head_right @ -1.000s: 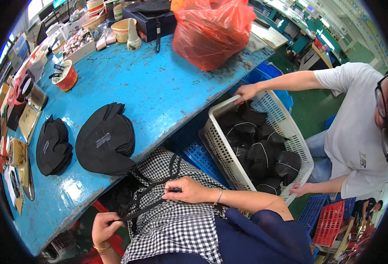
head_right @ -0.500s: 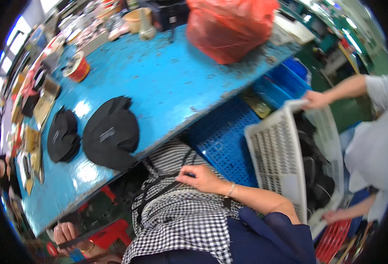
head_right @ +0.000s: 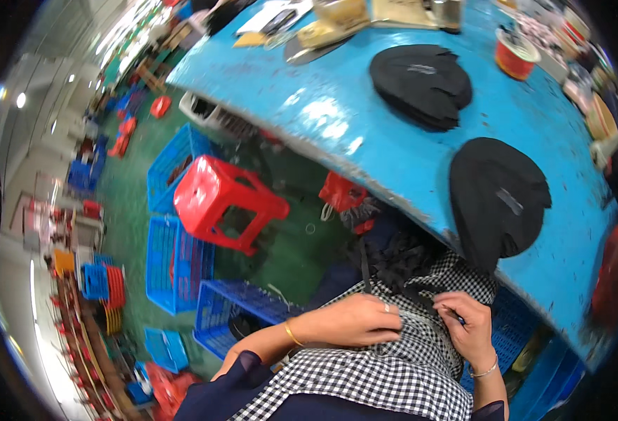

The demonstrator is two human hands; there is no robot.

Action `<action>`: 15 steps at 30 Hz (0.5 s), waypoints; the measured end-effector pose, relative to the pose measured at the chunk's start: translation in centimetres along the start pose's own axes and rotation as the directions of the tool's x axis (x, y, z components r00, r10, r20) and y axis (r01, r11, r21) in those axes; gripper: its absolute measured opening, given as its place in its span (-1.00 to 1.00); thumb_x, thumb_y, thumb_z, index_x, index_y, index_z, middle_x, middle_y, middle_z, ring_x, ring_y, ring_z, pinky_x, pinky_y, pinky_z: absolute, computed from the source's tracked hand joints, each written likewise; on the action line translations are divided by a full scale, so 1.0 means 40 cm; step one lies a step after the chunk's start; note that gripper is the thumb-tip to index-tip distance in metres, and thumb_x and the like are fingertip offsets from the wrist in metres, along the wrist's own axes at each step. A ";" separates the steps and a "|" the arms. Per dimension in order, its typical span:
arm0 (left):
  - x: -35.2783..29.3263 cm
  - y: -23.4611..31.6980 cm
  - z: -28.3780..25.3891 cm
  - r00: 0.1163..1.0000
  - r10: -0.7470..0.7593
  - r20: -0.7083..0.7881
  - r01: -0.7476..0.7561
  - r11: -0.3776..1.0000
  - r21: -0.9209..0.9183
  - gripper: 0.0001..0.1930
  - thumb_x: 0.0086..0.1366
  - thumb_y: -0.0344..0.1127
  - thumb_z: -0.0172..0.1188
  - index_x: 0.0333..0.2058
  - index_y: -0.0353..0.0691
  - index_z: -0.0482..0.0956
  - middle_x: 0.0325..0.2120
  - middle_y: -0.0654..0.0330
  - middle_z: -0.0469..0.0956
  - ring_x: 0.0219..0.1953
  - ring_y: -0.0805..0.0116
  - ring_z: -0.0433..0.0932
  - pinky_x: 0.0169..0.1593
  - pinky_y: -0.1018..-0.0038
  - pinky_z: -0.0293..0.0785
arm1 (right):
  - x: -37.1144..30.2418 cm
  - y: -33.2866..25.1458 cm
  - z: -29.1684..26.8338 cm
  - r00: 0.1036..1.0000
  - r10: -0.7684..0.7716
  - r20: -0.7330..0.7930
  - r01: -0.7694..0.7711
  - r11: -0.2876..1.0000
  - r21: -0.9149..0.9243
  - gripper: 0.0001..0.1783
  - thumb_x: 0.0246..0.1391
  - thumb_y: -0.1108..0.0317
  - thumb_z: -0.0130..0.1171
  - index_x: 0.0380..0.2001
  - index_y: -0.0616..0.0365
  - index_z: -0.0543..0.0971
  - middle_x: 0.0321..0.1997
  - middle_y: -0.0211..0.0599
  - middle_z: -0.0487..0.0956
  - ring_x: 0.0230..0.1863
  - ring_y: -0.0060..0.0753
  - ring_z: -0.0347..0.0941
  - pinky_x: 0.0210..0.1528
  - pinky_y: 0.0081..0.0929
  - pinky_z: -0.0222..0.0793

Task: The person trims excess material from black shoe components using snips, then places the trimmed components into a basket.

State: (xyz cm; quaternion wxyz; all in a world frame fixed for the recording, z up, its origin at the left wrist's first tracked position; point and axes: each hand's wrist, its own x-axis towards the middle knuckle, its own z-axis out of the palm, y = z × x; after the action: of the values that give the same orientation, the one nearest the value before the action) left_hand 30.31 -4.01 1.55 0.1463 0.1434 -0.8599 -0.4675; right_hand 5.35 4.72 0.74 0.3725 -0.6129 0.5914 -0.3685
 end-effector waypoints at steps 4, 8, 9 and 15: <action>-0.049 -0.004 0.033 0.979 -0.089 -0.183 0.078 0.995 -0.066 -0.78 0.33 -0.18 0.24 -0.32 -0.20 0.50 -0.48 0.14 0.49 -0.48 0.12 0.55 -0.41 0.25 0.47 | 0.117 -0.083 0.059 0.951 -0.131 0.280 0.098 0.987 0.126 -0.71 0.07 0.61 0.20 -0.12 0.21 0.66 -0.03 -0.13 0.69 -0.11 -0.18 0.68 -0.09 -0.41 0.56; -0.112 -0.016 -0.029 0.887 -0.221 -0.405 0.135 0.964 -0.230 -0.81 0.30 -0.20 0.29 -0.35 -0.21 0.64 -0.61 0.09 0.52 -0.55 0.08 0.55 -0.44 0.28 0.45 | 0.148 -0.101 0.144 0.889 -0.014 0.458 -0.058 0.988 0.141 -0.79 0.25 0.50 0.10 -0.10 0.23 0.63 -0.26 -0.21 0.72 -0.28 -0.35 0.68 -0.21 -0.49 0.54; -0.139 -0.030 -0.036 0.879 -0.265 -0.396 0.207 0.961 -0.184 -0.83 0.29 -0.22 0.29 -0.35 -0.20 0.65 -0.58 0.10 0.54 -0.51 0.11 0.58 -0.41 0.30 0.46 | 0.155 -0.099 0.156 0.852 0.071 0.518 -0.141 0.985 0.099 -0.83 0.27 0.48 0.09 -0.15 0.24 0.62 -0.38 -0.26 0.68 -0.38 -0.43 0.62 -0.30 -0.51 0.48; -0.367 -0.283 -0.172 0.511 -0.550 -0.661 0.316 0.835 -0.450 -0.13 0.33 -0.38 0.25 0.46 -0.19 -0.11 -0.33 0.27 0.56 -0.30 0.49 0.56 -0.10 0.48 0.52 | 0.145 -0.094 0.217 0.828 0.110 0.550 -0.231 0.960 0.156 -0.74 0.35 0.41 0.04 -0.45 0.29 0.50 -0.64 -0.39 0.49 -0.58 -0.63 0.37 -0.49 -0.58 0.27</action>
State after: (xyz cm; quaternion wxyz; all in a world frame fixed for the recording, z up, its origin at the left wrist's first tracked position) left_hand 47.66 -9.52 -6.17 0.3933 0.5187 -0.5753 -0.4953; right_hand 14.94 -0.80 0.25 0.6186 -0.5915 0.4727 -0.2097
